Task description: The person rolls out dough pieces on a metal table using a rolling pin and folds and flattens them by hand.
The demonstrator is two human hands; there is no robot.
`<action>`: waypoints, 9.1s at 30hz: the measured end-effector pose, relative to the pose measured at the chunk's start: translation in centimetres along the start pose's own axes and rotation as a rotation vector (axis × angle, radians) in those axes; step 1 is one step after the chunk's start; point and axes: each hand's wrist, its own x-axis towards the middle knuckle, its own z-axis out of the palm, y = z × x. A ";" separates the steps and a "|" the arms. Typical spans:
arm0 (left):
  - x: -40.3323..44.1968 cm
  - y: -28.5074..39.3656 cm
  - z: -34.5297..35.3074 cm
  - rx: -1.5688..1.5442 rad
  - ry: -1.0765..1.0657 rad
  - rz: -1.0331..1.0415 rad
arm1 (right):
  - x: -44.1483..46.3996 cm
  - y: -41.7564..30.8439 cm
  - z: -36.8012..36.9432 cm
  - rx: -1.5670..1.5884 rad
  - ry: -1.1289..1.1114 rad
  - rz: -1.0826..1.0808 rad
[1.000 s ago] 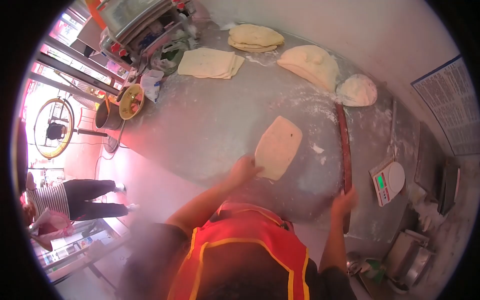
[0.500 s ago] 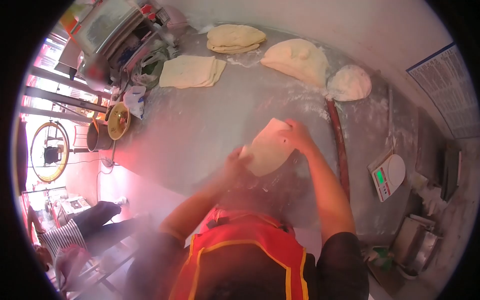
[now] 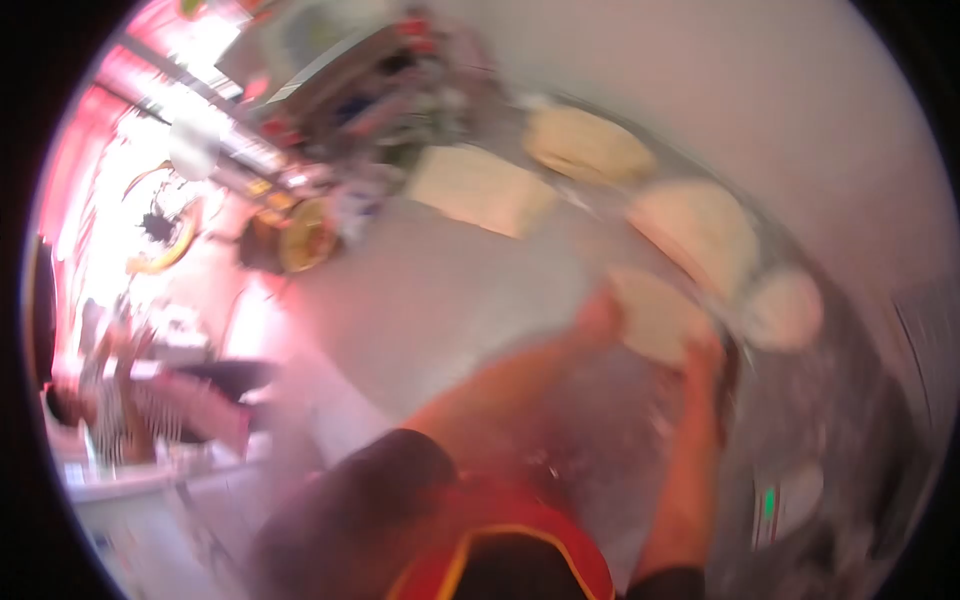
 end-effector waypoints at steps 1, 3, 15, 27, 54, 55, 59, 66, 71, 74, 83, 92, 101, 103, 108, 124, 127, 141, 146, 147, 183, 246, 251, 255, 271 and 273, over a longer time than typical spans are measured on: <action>-1.0 1.4 -0.7 0.049 -0.083 -0.064 | -0.9 1.1 -1.2 0.074 -0.010 -0.026; -2.7 3.0 -2.5 0.069 -0.260 -0.195 | -3.5 4.1 -4.2 0.122 -0.024 -0.026; -17.1 3.1 -10.9 -0.046 -0.516 -0.278 | -21.4 0.9 -7.3 -0.350 -0.187 -0.114; -21.1 1.7 -14.5 0.219 -0.415 0.171 | -20.9 17.5 -10.3 -0.611 0.247 0.113; -2.3 4.5 -18.5 0.772 -0.269 0.388 | -16.4 5.9 -3.6 -0.837 0.263 -0.102; -0.2 4.3 -17.1 0.750 -0.230 0.415 | -14.2 5.1 -4.1 -0.848 0.304 -0.078; 2.4 5.0 -16.1 0.736 -0.182 0.483 | -13.0 4.6 -4.4 -0.854 0.392 -0.175; -13.8 1.0 -26.0 0.616 -0.354 0.321 | -30.8 5.1 -1.8 -0.645 0.063 -0.225; -11.7 1.5 -26.3 0.551 -0.353 0.484 | -29.5 5.5 -2.5 -0.568 0.039 -0.313; -10.3 1.7 -26.2 0.556 -0.380 0.568 | -28.2 7.4 -3.6 -0.490 -0.001 -0.349; -29.2 3.7 -28.2 0.674 -0.221 -0.103 | -21.3 2.2 -6.4 -0.443 -0.323 -0.897; -46.7 4.4 -26.8 0.214 -0.438 -0.803 | -19.1 -1.4 0.9 -0.430 -0.405 -1.248; -38.1 1.7 -36.8 0.357 -0.344 -0.814 | -13.9 -13.8 18.0 -0.312 -0.299 -1.217; -37.7 1.1 -37.6 0.419 -0.358 -0.787 | -14.8 -13.4 16.5 -0.395 -0.343 -1.173; -39.6 0.4 -36.5 0.378 -0.473 -0.770 | -17.0 -8.5 10.5 -0.392 -0.458 -1.072; -40.7 -0.9 -37.7 0.307 -0.404 -0.821 | -17.1 -10.3 11.6 -0.555 -0.440 -1.100; -40.5 -1.1 -38.6 0.322 -0.365 -0.855 | -15.9 -12.7 14.2 -0.584 -0.429 -1.153; -44.0 4.0 -33.1 0.398 -0.210 -0.819 | -13.8 -12.6 14.2 -0.296 -0.292 -1.236; -45.7 5.5 -29.8 0.549 -0.257 -0.817 | -15.8 -3.7 7.7 -0.574 -0.364 -1.225; -46.9 5.2 -28.5 0.552 -0.261 -0.783 | -16.4 -0.5 5.2 -0.488 -0.364 -1.235; -27.4 -7.0 -42.4 0.522 -0.023 -0.572 | -18.4 2.2 3.2 -0.546 0.086 -0.316; -26.8 7.3 -12.4 -0.144 -0.669 -0.419 | -25.4 10.0 -10.7 0.299 -0.278 0.444; -23.1 6.1 -18.6 0.165 -0.381 -0.448 | -25.8 5.2 -3.0 0.585 -0.227 0.405; -20.6 5.9 -21.1 0.375 -0.102 -0.234 | -23.6 3.2 0.8 0.484 -0.176 0.272; -20.3 3.4 -19.8 0.590 -0.306 0.234 | -22.3 -0.2 4.7 -0.663 -0.277 -0.791; -20.3 1.2 -21.6 0.594 -0.300 0.247 | -22.4 0.4 4.6 -0.624 -0.301 -0.784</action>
